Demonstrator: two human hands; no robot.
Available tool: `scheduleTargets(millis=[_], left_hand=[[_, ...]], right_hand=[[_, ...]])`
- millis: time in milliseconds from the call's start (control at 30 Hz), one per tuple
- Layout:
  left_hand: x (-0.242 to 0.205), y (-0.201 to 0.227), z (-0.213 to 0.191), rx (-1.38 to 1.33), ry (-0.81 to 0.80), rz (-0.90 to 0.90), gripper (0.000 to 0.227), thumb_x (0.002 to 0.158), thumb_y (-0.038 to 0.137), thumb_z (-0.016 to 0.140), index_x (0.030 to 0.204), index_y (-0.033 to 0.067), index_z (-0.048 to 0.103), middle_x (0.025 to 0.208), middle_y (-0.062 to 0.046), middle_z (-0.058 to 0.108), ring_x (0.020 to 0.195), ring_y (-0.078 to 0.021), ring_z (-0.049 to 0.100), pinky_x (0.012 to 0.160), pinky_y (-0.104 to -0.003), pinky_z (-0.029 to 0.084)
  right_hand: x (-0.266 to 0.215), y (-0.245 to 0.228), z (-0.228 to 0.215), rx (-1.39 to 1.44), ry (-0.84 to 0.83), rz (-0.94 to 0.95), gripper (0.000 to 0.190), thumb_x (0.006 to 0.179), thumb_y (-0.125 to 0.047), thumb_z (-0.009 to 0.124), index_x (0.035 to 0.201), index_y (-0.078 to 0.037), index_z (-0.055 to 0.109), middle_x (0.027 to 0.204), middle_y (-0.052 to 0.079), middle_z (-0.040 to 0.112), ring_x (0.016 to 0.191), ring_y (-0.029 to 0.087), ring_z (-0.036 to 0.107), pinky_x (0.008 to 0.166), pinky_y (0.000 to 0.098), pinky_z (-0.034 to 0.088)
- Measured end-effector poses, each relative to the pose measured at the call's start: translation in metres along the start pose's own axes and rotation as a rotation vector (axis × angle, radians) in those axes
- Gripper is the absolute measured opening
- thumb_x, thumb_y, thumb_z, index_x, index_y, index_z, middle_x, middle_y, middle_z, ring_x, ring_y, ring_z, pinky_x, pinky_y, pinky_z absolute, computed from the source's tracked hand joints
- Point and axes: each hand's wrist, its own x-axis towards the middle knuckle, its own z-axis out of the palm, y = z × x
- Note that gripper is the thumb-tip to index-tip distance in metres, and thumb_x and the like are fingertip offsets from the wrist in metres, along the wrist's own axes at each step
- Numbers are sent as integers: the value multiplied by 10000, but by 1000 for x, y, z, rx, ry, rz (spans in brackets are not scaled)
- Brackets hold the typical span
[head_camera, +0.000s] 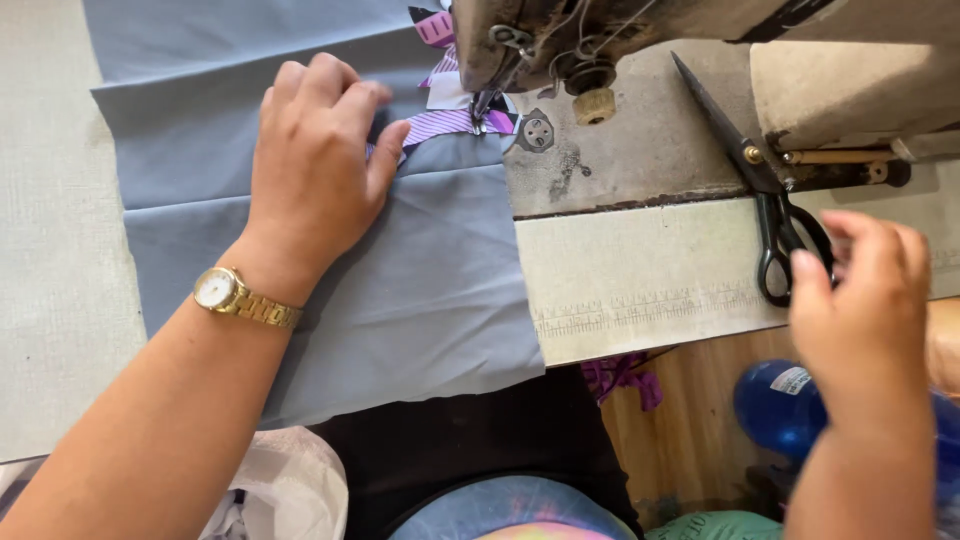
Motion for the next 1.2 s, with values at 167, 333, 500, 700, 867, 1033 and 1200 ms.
scheduleTargets(millis=[167,333,500,700,867,1033,1200], left_hand=[[-1,-10,7,4,10,-88,248,978,162,919,1013,85,686,1082,-111,587,1006,-354,537,895,-475,474],[-2,-14,5,-78,38,-60,201,1017,79,879,994,101,680,958,-40,658,892,-293,606,824,-448,433],[1,-16,-3,-143,60,-51,198,1036,71,868,981,81,679,915,-42,649,831,-278,607,818,-442,466],[0,-10,5,-55,17,-57,261,968,215,935,1075,119,717,968,-19,665,897,-296,620,875,-451,431],[1,-4,-1,-241,128,-35,134,995,89,941,977,116,812,985,-19,694,911,-222,662,918,-438,437],[4,1,0,-454,76,-204,273,1020,83,843,835,87,642,787,-19,652,732,-170,579,701,-350,465],[3,-3,3,-440,47,-293,260,994,121,806,806,110,626,767,1,638,695,-148,547,669,-342,440]], right_hand=[[-17,38,5,-221,-49,-63,552,987,-154,816,1500,34,742,1313,245,726,1260,442,639,1145,518,459],[7,-25,-23,373,-339,586,406,915,-33,871,1307,-23,764,970,102,756,851,171,647,753,280,538],[-38,1,-9,1275,-593,602,559,865,-77,770,1351,155,619,1057,252,685,763,296,659,621,397,543],[-70,-82,-3,1600,-774,486,890,832,-578,938,1281,103,583,857,134,616,519,108,573,300,234,393],[-64,-117,6,1668,-887,555,850,873,-673,803,1275,38,567,902,157,559,573,174,593,355,296,492],[-47,-144,13,1620,-907,576,749,872,-659,761,1171,5,584,890,129,545,530,151,585,345,296,506],[-36,-161,24,1609,-840,576,719,878,-644,743,1133,5,567,908,121,545,546,143,558,344,279,465]])
